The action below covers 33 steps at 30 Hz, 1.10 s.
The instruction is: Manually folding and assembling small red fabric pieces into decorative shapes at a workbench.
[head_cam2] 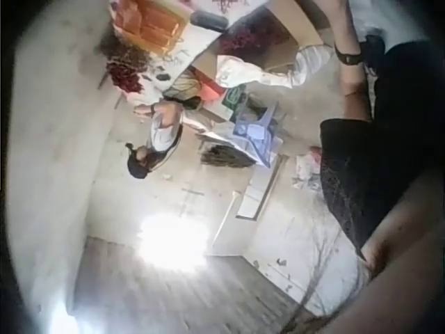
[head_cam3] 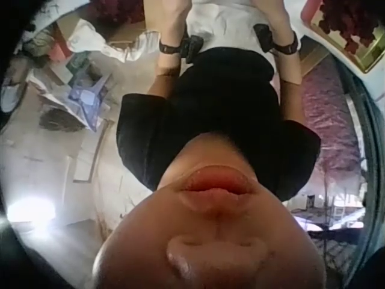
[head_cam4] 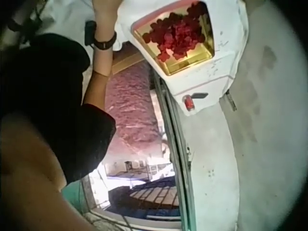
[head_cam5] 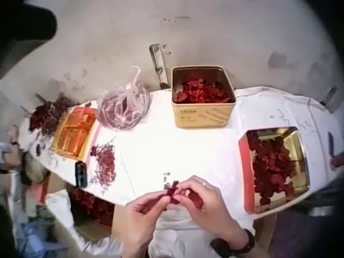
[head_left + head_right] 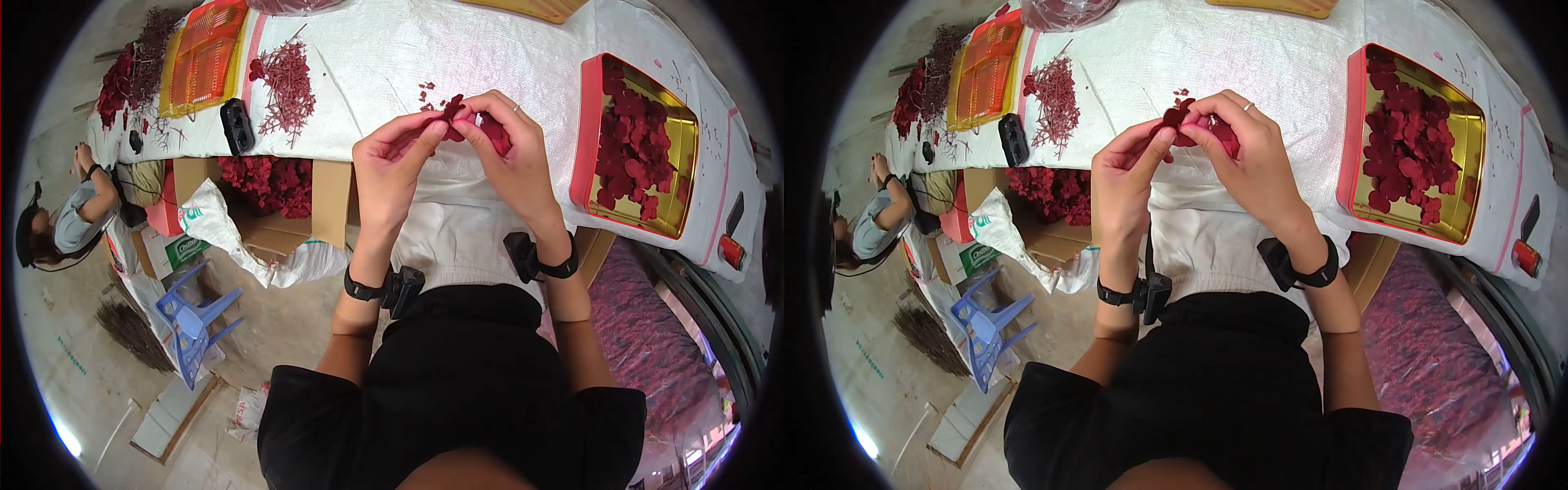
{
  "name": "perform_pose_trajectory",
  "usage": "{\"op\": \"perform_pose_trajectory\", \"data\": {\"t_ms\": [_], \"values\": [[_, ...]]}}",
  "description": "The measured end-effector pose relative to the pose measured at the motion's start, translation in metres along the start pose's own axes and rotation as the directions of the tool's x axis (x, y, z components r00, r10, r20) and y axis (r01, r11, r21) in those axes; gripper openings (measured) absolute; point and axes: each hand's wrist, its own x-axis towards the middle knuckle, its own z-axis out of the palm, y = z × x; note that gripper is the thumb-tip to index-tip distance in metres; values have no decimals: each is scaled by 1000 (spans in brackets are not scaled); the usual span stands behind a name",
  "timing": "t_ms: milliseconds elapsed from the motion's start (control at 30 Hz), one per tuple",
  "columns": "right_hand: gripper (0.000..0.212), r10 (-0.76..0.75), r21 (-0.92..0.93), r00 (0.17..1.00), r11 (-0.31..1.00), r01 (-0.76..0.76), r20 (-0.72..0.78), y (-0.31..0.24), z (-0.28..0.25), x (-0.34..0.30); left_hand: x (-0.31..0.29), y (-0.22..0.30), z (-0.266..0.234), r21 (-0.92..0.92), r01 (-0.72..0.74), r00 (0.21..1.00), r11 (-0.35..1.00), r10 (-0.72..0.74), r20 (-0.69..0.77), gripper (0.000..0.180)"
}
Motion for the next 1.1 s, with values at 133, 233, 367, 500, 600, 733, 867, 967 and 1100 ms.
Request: {"op": "perform_pose_trajectory", "data": {"t_ms": [133, 233, 367, 500, 600, 733, 867, 967, 1100], "values": [[13, 54, 118, 999, 992, -54, 8, 0, 2, -2, 0, 1, 3, 16, -58, 998, 998, 57, 23, 21], [14, 163, 226, 986, 960, -168, 40, -3, -1, -4, 0, 1, -1, 53, -95, 995, 994, 92, 47, 20], [15, 171, 323, 984, 930, -178, 50, -6, -1, -3, -3, 1, 1, 85, -168, 984, 982, 162, 72, 20], [13, 155, 394, 984, 901, -178, 91, -3, -2, -6, -4, 1, 2, 137, -258, 965, 956, 249, 82, 20], [11, 113, 343, 991, 930, -132, 74, 1, -2, -9, -6, 2, 5, 170, -303, 953, 938, 295, 70, 20], [7, -35, 124, 998, 991, 41, -45, 2, 1, -12, -12, 4, 11, 208, -349, 936, 914, 350, 35, 20], [7, -142, 18, 972, 989, 148, -189, -4, 8, -19, -14, 4, 17, 234, -446, 894, 864, 444, 67, 21], [10, -146, 59, 948, 984, 169, -283, -4, 12, -25, -14, 6, 19, 241, -564, 825, 790, 549, 133, 22], [18, -244, 22, 913, 964, 266, -326, -4, 11, -28, -15, 11, 21, 273, -660, 751, 700, 620, 228, 24]]}}
